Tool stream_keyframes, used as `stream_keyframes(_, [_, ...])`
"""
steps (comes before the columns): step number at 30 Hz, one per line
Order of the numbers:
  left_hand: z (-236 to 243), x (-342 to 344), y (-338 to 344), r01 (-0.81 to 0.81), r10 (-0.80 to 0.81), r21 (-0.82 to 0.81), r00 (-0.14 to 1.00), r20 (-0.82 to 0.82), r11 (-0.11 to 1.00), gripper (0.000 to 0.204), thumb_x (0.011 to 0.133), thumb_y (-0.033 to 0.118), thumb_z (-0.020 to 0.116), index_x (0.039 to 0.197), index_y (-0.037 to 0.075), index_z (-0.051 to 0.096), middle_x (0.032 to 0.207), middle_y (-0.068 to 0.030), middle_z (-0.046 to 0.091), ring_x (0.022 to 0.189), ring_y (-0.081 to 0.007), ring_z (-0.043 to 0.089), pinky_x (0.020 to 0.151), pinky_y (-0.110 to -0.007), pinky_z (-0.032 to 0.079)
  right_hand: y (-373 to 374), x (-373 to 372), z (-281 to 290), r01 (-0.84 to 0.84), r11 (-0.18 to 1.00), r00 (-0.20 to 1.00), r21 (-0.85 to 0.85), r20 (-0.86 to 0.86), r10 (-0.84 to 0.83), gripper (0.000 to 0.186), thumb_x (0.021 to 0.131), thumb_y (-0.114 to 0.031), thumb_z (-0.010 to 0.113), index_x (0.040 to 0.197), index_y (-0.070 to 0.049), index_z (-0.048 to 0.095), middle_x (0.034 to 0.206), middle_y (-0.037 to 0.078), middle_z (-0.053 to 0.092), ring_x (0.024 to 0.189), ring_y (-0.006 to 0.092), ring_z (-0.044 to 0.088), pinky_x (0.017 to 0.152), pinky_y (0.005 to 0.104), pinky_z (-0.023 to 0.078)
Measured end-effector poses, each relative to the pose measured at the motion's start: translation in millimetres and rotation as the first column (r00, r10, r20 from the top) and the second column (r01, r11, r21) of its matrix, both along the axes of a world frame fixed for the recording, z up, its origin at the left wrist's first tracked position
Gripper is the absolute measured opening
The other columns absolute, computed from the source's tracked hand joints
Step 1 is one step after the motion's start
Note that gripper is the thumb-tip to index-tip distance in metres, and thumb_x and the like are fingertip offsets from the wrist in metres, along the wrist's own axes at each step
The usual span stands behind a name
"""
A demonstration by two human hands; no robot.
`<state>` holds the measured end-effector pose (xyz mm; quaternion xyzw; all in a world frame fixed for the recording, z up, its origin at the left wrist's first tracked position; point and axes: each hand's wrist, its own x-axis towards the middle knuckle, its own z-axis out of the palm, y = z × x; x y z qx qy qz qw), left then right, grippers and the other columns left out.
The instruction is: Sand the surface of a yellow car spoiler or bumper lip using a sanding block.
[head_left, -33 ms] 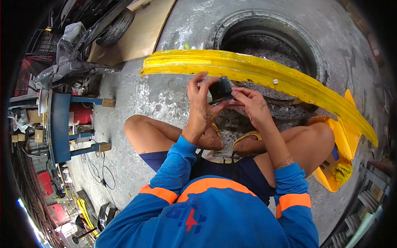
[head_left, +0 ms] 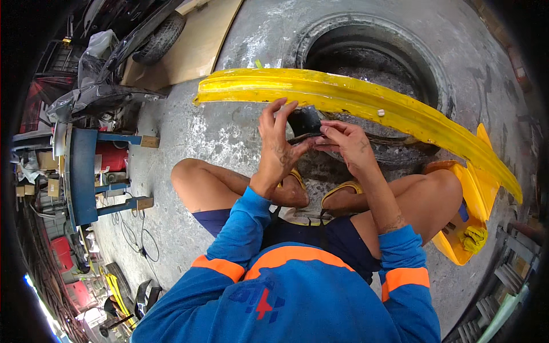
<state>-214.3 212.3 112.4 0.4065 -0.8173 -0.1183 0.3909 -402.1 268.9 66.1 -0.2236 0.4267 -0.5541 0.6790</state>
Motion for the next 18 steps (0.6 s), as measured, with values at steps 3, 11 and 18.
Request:
stream_keyframes(3, [-1, 6, -4, 0.058, -0.084, 0.203, 0.989, 0.121, 0.977, 0.072, 0.073, 0.03, 0.095, 0.134, 0.009, 0.062, 0.119, -0.014, 0.07, 0.114, -0.0339, 0.064, 0.099, -0.045, 0.046, 1, 1, 2, -0.007, 0.999, 0.993, -0.048, -0.118, 0.001, 0.033, 0.103, -0.012, 0.065, 0.129, 0.008, 0.068, 0.111, 0.014, 0.075, 0.093, 0.0186, 0.076, 0.084, 0.0319, 0.063])
stream_keyframes(11, [-7, 17, -14, 0.164, -0.093, 0.579, 0.984, -0.151, 0.798, 0.05, 0.076, 0.033, 0.096, 0.097, 0.002, 0.063, 0.079, -0.0063, 0.066, 0.075, -0.014, 0.06, 0.07, -0.031, 0.051, 2, -3, 19, -0.142, 0.986, 0.94, -0.082, -0.322, 0.109, 0.032, 0.101, -0.012, 0.067, 0.127, 0.008, 0.07, 0.107, 0.012, 0.076, 0.093, 0.0172, 0.075, 0.084, 0.0301, 0.064])
stream_keyframes(18, [-6, 15, -12, 0.178, -0.008, 0.651, 0.967, -0.255, 0.738, 0.042, 0.077, 0.029, 0.096, 0.091, 0.003, 0.065, 0.079, -0.0024, 0.066, 0.075, -0.0096, 0.059, 0.068, -0.029, 0.051, 5, 0, 22, -0.12, 0.975, 0.978, -0.188, -0.192, 0.084, 0.037, 0.106, -0.018, 0.067, 0.131, 0.008, 0.066, 0.114, 0.013, 0.075, 0.1, 0.0199, 0.075, 0.093, 0.0325, 0.061])
